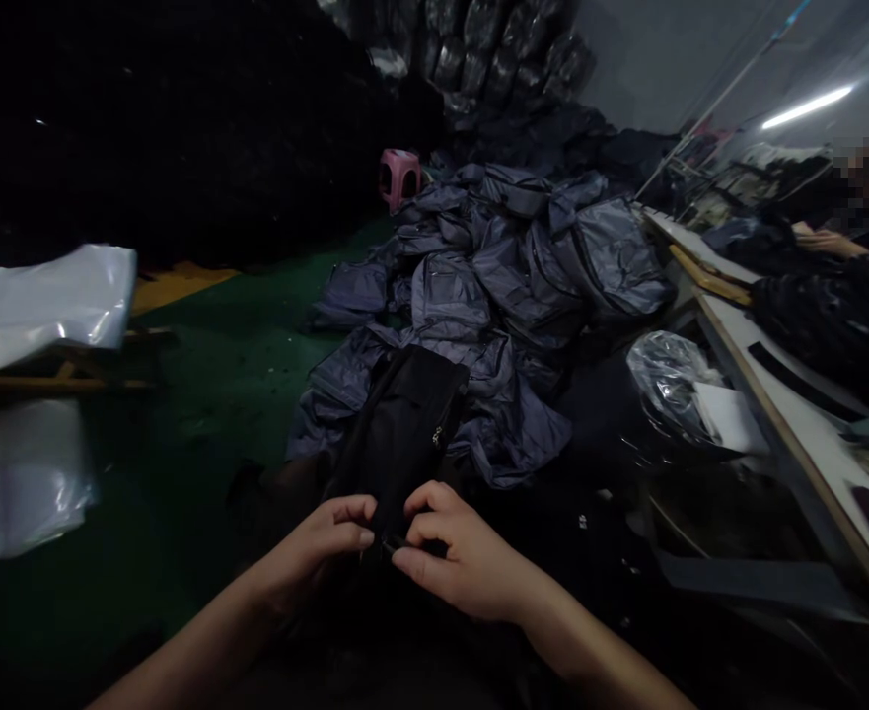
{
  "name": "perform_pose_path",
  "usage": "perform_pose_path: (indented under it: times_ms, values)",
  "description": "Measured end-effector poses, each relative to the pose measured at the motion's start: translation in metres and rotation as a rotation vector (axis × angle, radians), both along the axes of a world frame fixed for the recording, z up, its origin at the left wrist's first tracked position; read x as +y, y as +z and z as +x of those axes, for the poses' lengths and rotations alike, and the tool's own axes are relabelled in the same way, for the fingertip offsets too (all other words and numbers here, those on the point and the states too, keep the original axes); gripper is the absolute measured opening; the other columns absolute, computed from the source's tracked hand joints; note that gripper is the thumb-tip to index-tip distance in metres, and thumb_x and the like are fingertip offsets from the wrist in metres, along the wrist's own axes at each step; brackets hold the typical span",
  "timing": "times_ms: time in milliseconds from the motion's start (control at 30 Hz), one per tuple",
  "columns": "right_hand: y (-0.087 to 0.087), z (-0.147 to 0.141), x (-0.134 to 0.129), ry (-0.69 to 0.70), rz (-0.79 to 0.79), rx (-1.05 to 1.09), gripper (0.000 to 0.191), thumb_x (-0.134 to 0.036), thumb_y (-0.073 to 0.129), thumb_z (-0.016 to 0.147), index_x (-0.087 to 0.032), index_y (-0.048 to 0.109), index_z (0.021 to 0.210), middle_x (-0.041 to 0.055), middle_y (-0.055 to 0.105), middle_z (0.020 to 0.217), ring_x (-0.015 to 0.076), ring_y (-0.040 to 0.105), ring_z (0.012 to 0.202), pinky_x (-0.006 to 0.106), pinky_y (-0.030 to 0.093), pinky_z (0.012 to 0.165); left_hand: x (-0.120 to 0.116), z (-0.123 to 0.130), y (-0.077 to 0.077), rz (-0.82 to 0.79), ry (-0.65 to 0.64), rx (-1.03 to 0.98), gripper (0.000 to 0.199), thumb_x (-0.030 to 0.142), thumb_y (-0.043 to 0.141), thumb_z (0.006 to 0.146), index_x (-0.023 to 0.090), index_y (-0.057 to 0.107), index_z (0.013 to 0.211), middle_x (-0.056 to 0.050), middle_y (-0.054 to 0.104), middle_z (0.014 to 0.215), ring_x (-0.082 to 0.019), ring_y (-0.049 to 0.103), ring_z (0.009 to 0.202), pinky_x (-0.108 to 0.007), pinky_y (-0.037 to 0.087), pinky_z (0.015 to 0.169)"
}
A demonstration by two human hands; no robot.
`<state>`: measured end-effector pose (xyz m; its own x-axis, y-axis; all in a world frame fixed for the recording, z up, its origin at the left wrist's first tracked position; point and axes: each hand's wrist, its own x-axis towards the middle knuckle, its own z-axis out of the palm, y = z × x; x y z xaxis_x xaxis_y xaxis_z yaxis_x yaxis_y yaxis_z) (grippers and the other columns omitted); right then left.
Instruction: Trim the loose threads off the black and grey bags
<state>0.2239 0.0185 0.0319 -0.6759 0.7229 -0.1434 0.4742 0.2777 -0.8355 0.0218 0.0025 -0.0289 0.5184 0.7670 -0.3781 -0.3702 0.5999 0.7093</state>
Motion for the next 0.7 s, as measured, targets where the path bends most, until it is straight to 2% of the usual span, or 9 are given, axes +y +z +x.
perform_pose_path:
  times_ms: [333, 500, 600, 700]
  values:
    - [0.005, -0.006, 0.001, -0.017, 0.006, -0.003, 0.019, -0.025, 0.060, 0.086, -0.017, 0.053, 0.069, 0.0020, 0.047, 0.102, 0.0134, 0.050, 0.091, 0.024, 0.041, 0.080, 0.000, 0.000, 0.001, -0.006, 0.010, 0.004, 0.008, 0.017, 0.062, 0.064, 0.014, 0.057, 0.068, 0.001, 0.054, 0.058, -0.008, 0.046, 0.054, -0.019, 0.035, 0.053]
    - [-0.001, -0.007, -0.001, -0.047, 0.000, 0.034, 0.017, -0.030, 0.059, 0.087, -0.018, 0.057, 0.074, 0.0009, 0.046, 0.089, 0.0127, 0.048, 0.079, 0.024, 0.042, 0.072, 0.000, 0.000, 0.004, -0.003, 0.012, 0.005, 0.007, 0.017, 0.062, 0.065, 0.014, 0.056, 0.067, 0.002, 0.053, 0.057, -0.008, 0.045, 0.052, -0.018, 0.034, 0.051]
    - [-0.006, -0.004, -0.004, -0.072, -0.050, 0.129, 0.020, -0.034, 0.058, 0.087, -0.018, 0.060, 0.076, 0.0017, 0.046, 0.087, 0.0135, 0.048, 0.079, 0.026, 0.042, 0.072, 0.000, -0.001, 0.003, -0.003, 0.010, 0.013, 0.007, 0.017, 0.062, 0.064, 0.014, 0.057, 0.068, 0.001, 0.055, 0.058, -0.008, 0.046, 0.054, -0.019, 0.036, 0.053]
    - [-0.005, 0.000, -0.007, -0.060, -0.104, 0.265, 0.024, -0.038, 0.057, 0.088, -0.017, 0.063, 0.077, 0.0033, 0.048, 0.091, 0.0160, 0.050, 0.087, 0.028, 0.042, 0.078, 0.000, -0.001, 0.002, 0.002, 0.015, 0.026, 0.006, 0.016, 0.061, 0.065, 0.014, 0.056, 0.068, 0.001, 0.055, 0.059, -0.009, 0.048, 0.057, -0.019, 0.037, 0.056]
